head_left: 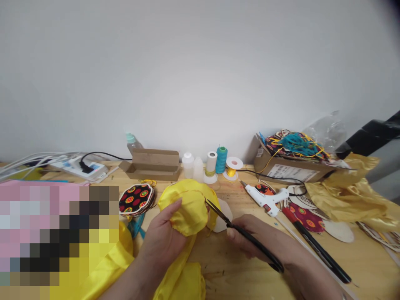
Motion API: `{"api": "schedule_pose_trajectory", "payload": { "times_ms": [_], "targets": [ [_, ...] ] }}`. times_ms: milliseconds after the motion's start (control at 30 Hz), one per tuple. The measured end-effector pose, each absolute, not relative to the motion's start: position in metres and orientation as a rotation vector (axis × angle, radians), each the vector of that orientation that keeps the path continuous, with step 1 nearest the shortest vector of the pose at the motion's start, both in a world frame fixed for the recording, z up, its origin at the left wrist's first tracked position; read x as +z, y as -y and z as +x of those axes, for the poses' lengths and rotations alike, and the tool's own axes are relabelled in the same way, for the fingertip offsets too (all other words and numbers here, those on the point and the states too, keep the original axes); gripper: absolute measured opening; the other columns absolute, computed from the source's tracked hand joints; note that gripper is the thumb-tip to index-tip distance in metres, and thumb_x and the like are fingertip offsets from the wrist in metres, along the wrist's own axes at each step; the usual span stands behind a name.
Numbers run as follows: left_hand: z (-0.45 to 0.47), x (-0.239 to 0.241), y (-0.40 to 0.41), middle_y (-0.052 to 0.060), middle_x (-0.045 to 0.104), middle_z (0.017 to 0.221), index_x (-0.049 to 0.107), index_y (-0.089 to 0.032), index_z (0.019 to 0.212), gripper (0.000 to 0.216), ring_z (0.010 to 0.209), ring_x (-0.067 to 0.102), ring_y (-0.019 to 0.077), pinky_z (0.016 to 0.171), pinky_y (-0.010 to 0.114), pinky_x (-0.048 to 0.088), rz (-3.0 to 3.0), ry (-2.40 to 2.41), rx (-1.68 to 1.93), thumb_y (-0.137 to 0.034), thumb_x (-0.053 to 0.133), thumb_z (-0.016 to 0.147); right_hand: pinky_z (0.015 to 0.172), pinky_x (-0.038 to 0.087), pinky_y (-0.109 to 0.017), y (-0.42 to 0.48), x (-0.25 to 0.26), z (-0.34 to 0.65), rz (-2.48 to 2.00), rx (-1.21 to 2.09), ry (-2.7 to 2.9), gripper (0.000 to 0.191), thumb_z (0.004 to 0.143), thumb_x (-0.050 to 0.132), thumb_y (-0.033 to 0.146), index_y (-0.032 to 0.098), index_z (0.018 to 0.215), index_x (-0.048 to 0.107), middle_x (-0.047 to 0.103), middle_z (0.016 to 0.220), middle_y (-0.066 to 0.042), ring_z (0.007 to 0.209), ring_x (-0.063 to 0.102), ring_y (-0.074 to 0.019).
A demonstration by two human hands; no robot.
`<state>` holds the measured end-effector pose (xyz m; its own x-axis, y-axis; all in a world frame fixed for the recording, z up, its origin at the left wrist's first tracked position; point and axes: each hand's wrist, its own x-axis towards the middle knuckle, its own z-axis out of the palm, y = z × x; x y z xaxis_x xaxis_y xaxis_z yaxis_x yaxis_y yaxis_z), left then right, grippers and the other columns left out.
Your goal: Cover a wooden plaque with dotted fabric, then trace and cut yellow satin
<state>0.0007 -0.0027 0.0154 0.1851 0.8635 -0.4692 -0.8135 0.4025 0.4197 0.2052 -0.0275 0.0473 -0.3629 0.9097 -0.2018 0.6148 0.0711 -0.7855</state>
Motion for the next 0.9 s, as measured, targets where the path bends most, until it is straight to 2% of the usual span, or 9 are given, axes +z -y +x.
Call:
{"api": "schedule_pose_trajectory", "payload": {
  "times_ms": [133, 367, 533, 733, 900],
  "targets": [
    [-0.001, 0.011, 0.003, 0.009, 0.076, 0.087, 0.065, -0.012, 0.100, 0.028, 0.085, 0.071, 0.0224, 0.083, 0.037, 0.056, 0.125, -0.648, 1.158, -0.013, 0.039, 0.089, 0.049, 0.030, -0.024, 0.028, 0.054, 0.204, -1.661, 1.245, 2.106, 0.050, 0.088, 0.037, 0.061, 0.016, 0.074, 0.053, 0.047, 0.063, 0.000, 0.056, 0.042, -0.0109],
    [0.000, 0.008, 0.006, 0.010, 0.076, 0.087, 0.067, -0.010, 0.097, 0.026, 0.082, 0.072, 0.0230, 0.080, 0.038, 0.057, 0.146, -0.626, 1.125, -0.013, 0.043, 0.088, 0.056, 0.036, -0.024, 0.030, 0.055, 0.206, -1.659, 1.305, 2.119, 0.054, 0.089, 0.033, 0.063, 0.015, 0.089, 0.055, 0.050, 0.069, -0.001, 0.062, 0.047, -0.0127],
    [-0.001, 0.008, 0.007, 0.011, 0.076, 0.086, 0.068, -0.009, 0.098, 0.026, 0.082, 0.072, 0.0242, 0.081, 0.040, 0.057, 0.164, -0.615, 1.095, -0.015, 0.045, 0.087, 0.053, 0.035, -0.024, 0.030, 0.052, 0.208, -1.635, 1.297, 2.131, 0.056, 0.087, 0.033, 0.067, 0.015, 0.087, 0.056, 0.048, 0.068, -0.001, 0.059, 0.045, -0.0121],
    [-0.004, 0.004, 0.009, 0.008, 0.075, 0.092, 0.069, -0.015, 0.093, 0.019, 0.086, 0.071, 0.0245, 0.085, 0.043, 0.055, 0.166, -0.546, 1.082, -0.017, 0.053, 0.082, 0.049, 0.032, -0.023, 0.021, 0.046, 0.212, -1.604, 1.412, 2.124, 0.062, 0.083, 0.028, 0.075, 0.017, 0.075, 0.050, 0.042, 0.059, 0.002, 0.054, 0.041, -0.0105],
    [-0.003, 0.007, 0.009, 0.010, 0.075, 0.092, 0.068, -0.013, 0.100, 0.024, 0.088, 0.070, 0.0258, 0.085, 0.046, 0.054, 0.204, -0.524, 1.050, -0.018, 0.054, 0.082, 0.048, 0.029, -0.022, 0.017, 0.042, 0.216, -1.594, 1.446, 2.131, 0.072, 0.074, 0.026, 0.085, 0.017, 0.074, 0.049, 0.044, 0.060, 0.001, 0.055, 0.040, -0.0105]
  ]
}}
